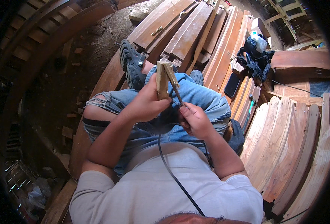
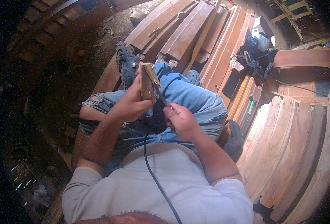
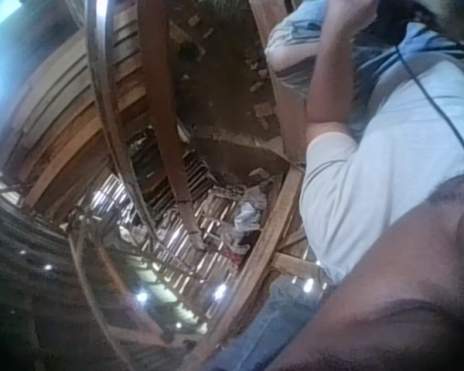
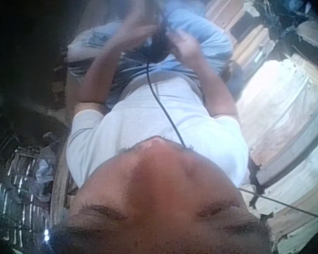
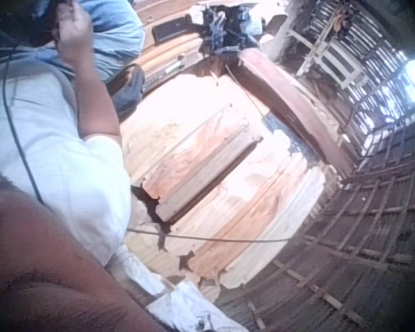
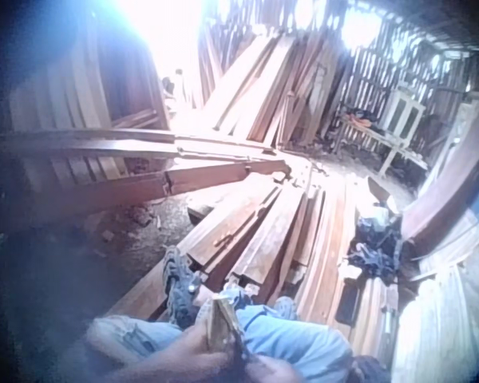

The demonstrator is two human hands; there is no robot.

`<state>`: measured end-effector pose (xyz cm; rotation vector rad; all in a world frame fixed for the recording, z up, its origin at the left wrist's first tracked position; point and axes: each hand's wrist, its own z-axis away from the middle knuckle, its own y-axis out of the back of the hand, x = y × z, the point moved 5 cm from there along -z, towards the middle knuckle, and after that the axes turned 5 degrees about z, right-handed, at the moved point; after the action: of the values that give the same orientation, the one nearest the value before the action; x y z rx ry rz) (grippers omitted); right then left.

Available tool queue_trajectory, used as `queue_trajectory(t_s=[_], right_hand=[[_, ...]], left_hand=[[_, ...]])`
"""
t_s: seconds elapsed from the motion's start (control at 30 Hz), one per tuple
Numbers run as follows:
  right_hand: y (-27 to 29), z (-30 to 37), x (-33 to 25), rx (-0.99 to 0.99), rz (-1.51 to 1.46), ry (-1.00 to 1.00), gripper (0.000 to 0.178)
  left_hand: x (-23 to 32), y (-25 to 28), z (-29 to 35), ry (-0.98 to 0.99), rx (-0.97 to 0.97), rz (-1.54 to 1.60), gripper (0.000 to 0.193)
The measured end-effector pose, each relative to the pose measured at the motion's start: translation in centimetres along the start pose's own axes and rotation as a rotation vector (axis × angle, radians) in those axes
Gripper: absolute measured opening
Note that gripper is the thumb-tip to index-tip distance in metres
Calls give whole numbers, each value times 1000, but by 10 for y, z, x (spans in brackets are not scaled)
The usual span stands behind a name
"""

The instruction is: The person sits on a wooden floor and uses a chisel and hammer to carve a small block of wood. They repeatedly strike the chisel to remove wood shavings and shape the block, occasionally pausing to inspect the progress.

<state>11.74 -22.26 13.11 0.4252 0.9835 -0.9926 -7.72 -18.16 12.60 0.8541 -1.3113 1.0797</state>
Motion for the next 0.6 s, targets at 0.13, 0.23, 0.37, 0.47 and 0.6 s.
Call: queue_trajectory(t_s=[0.13, 0.23, 0.37, 0.47, 0.6], right_hand=[[27, 15, -8, -122, -56, -167, 32], [43, 26, -25, -106, 125, -196, 32], [90, 38, -47, 250, 171, -43, 32], [114, 42, -62, 382, 75, 189, 28], [82, 26, -64, 585, 294, 479, 20]], left_hand=[[27, 20, 9, -28, 57, -388, 70], [30, 23, 11, 90, -37, -339, 65], [26, 24, 14, 212, -87, -181, 65], [15, 28, 11, 302, -99, 50, 66], [7, 16, 5, 295, -115, 220, 65]])
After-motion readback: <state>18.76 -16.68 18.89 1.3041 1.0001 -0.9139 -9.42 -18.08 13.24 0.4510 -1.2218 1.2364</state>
